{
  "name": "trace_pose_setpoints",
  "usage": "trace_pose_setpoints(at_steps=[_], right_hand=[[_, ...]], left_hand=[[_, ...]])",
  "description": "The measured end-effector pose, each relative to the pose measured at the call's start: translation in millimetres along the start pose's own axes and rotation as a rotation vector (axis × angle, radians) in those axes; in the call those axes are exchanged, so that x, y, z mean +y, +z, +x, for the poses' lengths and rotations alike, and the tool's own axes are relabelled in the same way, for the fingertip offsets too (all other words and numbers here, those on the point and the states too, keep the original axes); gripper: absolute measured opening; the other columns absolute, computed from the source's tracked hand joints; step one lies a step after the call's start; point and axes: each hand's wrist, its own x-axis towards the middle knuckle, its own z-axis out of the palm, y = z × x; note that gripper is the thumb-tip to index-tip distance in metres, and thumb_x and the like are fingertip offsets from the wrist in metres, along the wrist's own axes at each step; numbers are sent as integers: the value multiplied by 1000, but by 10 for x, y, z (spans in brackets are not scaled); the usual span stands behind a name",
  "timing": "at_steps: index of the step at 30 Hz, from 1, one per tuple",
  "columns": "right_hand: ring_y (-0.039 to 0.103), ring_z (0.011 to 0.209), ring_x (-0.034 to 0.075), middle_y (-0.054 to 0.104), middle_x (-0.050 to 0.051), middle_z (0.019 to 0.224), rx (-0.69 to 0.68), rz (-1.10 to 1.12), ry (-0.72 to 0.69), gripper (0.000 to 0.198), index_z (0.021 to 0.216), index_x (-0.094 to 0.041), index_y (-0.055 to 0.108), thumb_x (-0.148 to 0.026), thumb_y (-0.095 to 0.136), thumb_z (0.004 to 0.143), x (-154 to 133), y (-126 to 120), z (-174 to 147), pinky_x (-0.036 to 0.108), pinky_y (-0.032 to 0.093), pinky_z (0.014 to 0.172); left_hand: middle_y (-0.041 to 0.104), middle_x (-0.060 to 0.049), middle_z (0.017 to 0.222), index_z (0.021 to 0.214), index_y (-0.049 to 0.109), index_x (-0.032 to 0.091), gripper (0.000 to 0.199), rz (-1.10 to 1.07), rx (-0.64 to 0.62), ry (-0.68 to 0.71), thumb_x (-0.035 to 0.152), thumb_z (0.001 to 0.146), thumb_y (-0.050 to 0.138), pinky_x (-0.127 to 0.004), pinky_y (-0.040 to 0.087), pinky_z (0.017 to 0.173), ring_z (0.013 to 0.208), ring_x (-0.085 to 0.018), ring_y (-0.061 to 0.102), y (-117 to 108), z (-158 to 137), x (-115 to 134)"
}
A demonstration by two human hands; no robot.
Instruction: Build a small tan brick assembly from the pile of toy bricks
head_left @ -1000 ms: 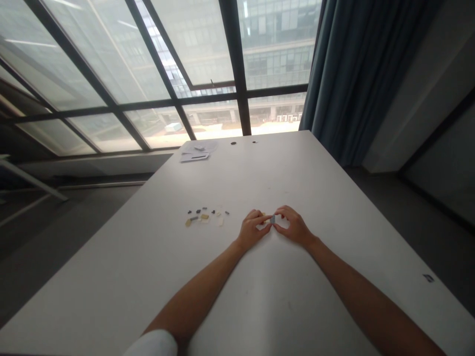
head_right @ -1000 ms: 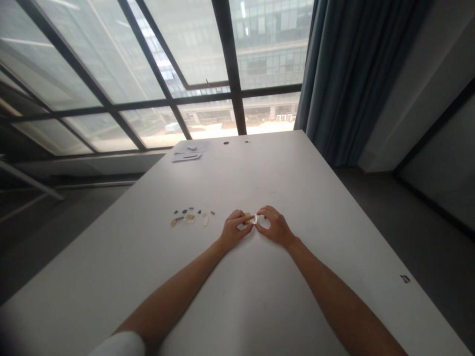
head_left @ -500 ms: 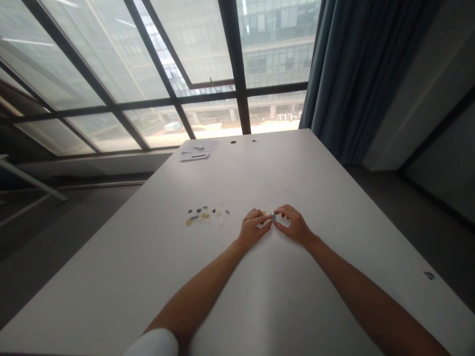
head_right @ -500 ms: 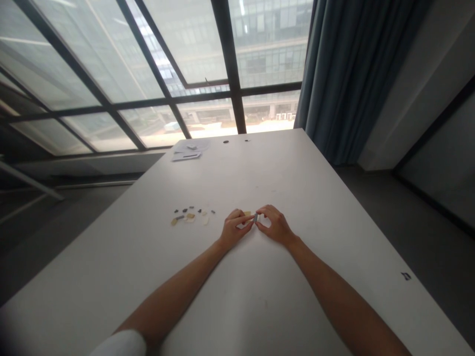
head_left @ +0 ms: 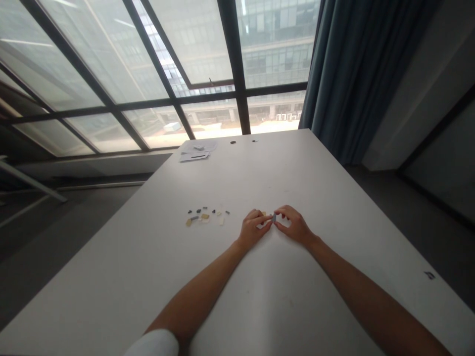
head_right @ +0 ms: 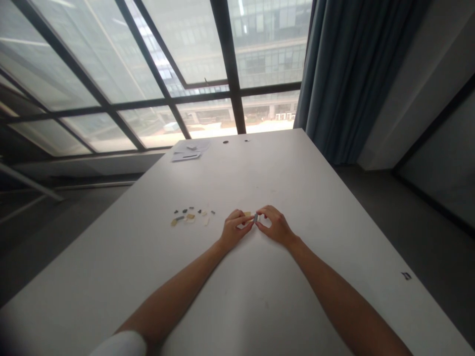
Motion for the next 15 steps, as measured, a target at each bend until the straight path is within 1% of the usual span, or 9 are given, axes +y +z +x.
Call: trace_pose_setpoints(at_steps=[15], right_hand=[[58, 81, 18, 64, 6, 96, 2, 4, 9, 23, 107, -22, 61, -19, 65, 84, 1, 8, -1, 32, 51, 69]], left_hand=[[56, -1, 68, 102, 77, 23, 17, 6, 6, -3, 27, 88, 68, -26, 44, 64, 69, -13, 53, 3, -6, -11]])
